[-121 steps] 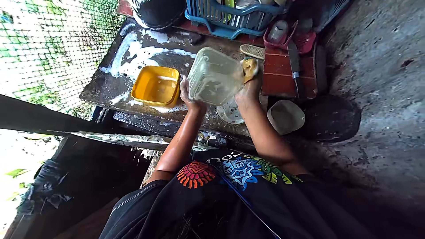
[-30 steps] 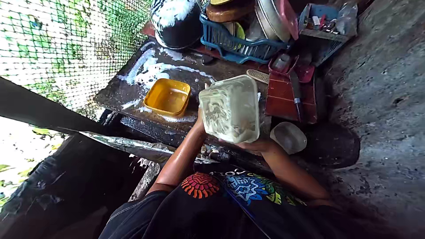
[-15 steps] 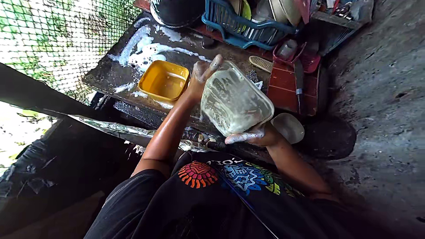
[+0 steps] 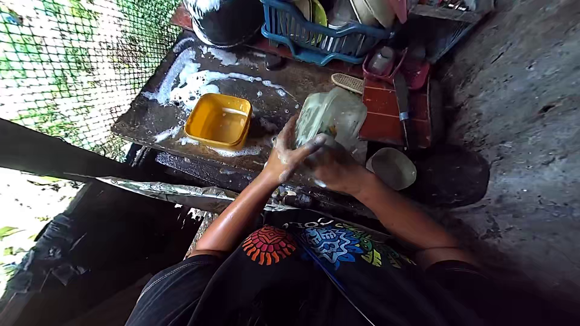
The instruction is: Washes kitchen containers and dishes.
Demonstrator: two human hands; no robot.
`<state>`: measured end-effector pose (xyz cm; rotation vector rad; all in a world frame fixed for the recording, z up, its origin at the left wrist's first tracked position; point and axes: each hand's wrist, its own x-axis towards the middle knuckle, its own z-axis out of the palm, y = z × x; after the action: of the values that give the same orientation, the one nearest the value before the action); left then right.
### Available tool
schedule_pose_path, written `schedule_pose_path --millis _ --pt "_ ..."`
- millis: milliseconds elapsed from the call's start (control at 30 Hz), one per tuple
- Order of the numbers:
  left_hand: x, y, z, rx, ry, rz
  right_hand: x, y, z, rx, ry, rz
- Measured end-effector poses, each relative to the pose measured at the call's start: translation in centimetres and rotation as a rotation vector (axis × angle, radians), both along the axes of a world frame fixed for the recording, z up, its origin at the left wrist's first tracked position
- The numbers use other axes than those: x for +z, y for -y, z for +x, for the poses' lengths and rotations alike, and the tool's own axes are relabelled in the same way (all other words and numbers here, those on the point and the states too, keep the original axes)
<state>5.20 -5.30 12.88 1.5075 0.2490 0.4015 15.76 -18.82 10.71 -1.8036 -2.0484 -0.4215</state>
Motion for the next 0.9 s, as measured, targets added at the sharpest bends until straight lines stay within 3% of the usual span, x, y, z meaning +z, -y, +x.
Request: schedule_pose_path --millis 133,233,300,367,433,567,667,767,833,900 --pt "-0.2 -1.6 0.2 0.132 0.028 -0.004 -1.3 -0.4 1.2 0.068 -0.063 0.128" --pt "0.2 -1.4 0.0 0.315 0.133 -0.029 0.3 -0.8 2.4 -0.18 -0.106 0.082" --pt "0.1 -1.0 0.6 0.394 0.198 -0.024 1.3 -2.1 1.1 -0.374 -0.075 -0.056" --pt "-0.1 -0.3 1.5 0.481 0.251 -0.029 1.5 -3.5 -1.6 -0.536 -0.126 -0.067" --pt "-0.7 -0.2 2.4 0.531 0.322 0.037 2.1 -4.3 -3.3 -0.5 -0.349 -0.008" --pt "-1.7 -1.3 3.3 0.504 0.31 0.03 2.3 -5.1 -2.3 -0.184 -0.841 -0.016" --pt "-2.3 -1.7 3.0 0.514 0.315 0.335 1.3 -5.7 -0.5 0.125 -1.63 0.165" --pt "-2.4 -2.2 3.1 0.6 0.163 0.711 2.1 -6.1 0.0 0.325 -2.218 0.407" --pt "-1.7 -2.2 2.9 0.558 -0.007 0.802 2.6 -5.9 0.6 0.406 -2.389 0.436" --pt "-1.5 -2.0 2.8 0.539 -0.052 0.871 2.5 -5.6 0.4 0.409 -2.39 0.445"
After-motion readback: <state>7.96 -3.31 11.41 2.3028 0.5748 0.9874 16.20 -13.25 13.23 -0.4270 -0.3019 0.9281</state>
